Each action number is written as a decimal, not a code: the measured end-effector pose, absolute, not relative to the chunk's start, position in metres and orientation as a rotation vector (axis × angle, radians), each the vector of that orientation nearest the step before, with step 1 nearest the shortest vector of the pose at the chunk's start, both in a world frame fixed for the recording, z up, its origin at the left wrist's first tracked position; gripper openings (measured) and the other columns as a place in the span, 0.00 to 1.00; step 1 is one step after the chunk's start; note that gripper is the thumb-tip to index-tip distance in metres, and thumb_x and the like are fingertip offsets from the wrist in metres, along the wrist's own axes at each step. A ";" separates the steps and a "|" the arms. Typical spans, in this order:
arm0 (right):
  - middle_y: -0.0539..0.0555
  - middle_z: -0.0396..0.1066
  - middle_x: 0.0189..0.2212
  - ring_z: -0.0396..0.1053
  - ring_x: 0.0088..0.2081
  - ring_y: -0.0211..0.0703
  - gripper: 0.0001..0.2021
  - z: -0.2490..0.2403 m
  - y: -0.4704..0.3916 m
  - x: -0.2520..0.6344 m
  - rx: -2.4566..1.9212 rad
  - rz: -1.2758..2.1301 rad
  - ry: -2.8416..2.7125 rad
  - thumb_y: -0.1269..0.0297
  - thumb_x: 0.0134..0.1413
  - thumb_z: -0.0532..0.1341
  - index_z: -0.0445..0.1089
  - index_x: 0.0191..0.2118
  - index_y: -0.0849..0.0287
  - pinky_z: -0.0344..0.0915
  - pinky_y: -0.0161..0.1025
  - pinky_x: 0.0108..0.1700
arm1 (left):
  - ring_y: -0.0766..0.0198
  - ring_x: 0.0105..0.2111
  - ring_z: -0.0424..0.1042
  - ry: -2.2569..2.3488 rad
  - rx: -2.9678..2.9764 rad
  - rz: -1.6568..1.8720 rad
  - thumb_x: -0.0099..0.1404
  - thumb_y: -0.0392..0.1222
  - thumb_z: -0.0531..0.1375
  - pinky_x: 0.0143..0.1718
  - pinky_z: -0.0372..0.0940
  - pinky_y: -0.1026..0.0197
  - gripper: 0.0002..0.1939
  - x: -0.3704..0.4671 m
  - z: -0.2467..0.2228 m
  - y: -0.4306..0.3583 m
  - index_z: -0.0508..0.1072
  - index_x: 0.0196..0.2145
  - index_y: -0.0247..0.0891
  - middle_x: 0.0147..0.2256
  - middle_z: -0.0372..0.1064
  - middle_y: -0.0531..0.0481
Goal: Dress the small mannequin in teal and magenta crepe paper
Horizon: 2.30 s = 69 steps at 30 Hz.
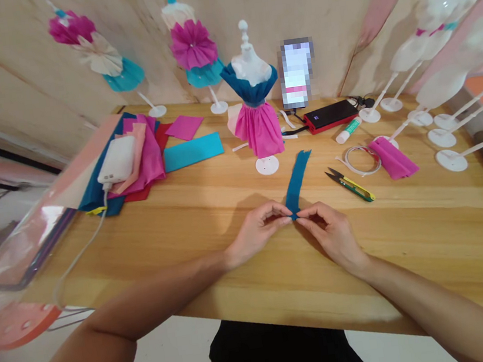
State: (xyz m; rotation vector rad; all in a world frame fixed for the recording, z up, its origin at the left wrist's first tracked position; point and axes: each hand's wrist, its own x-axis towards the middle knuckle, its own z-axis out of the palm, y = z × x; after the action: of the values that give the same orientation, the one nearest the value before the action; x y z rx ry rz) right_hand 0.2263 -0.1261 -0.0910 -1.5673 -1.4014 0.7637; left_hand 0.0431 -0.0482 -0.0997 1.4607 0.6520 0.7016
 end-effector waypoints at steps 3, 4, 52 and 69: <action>0.52 0.75 0.34 0.72 0.35 0.43 0.06 -0.090 -0.126 0.226 -1.566 0.737 -1.420 0.59 0.55 0.65 0.74 0.36 0.54 0.69 0.42 0.39 | 0.65 0.39 0.71 0.660 1.454 0.690 0.64 0.44 0.60 0.44 0.64 0.62 0.09 0.043 -0.100 -0.048 0.72 0.39 0.36 0.37 0.72 0.49; 0.52 0.75 0.34 0.72 0.35 0.43 0.06 -0.090 -0.126 0.226 -1.569 0.731 -1.429 0.60 0.55 0.65 0.74 0.36 0.54 0.69 0.42 0.39 | 0.65 0.39 0.71 0.663 1.456 0.687 0.64 0.44 0.60 0.44 0.65 0.61 0.09 0.043 -0.100 -0.048 0.71 0.40 0.36 0.37 0.72 0.48; 0.53 0.71 0.34 0.71 0.36 0.42 0.03 -0.088 -0.126 0.226 -1.478 0.666 -1.559 0.63 0.58 0.63 0.72 0.38 0.54 0.69 0.41 0.39 | 0.66 0.38 0.69 0.610 1.521 0.676 0.64 0.43 0.60 0.43 0.64 0.63 0.08 0.042 -0.095 -0.048 0.70 0.37 0.36 0.36 0.70 0.50; 0.53 0.73 0.35 0.72 0.37 0.44 0.08 -0.090 -0.126 0.226 -1.527 0.803 -1.428 0.57 0.55 0.65 0.71 0.35 0.55 0.70 0.43 0.40 | 0.67 0.34 0.68 0.700 1.498 0.660 0.62 0.49 0.62 0.39 0.63 0.63 0.13 0.042 -0.093 -0.048 0.70 0.34 0.35 0.32 0.69 0.51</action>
State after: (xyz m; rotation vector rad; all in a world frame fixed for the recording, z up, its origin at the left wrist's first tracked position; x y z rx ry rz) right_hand 0.2260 -0.1261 -0.0897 -1.5274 -1.4280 0.8026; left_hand 0.0422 -0.0483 -0.0930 1.4978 0.6997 0.6601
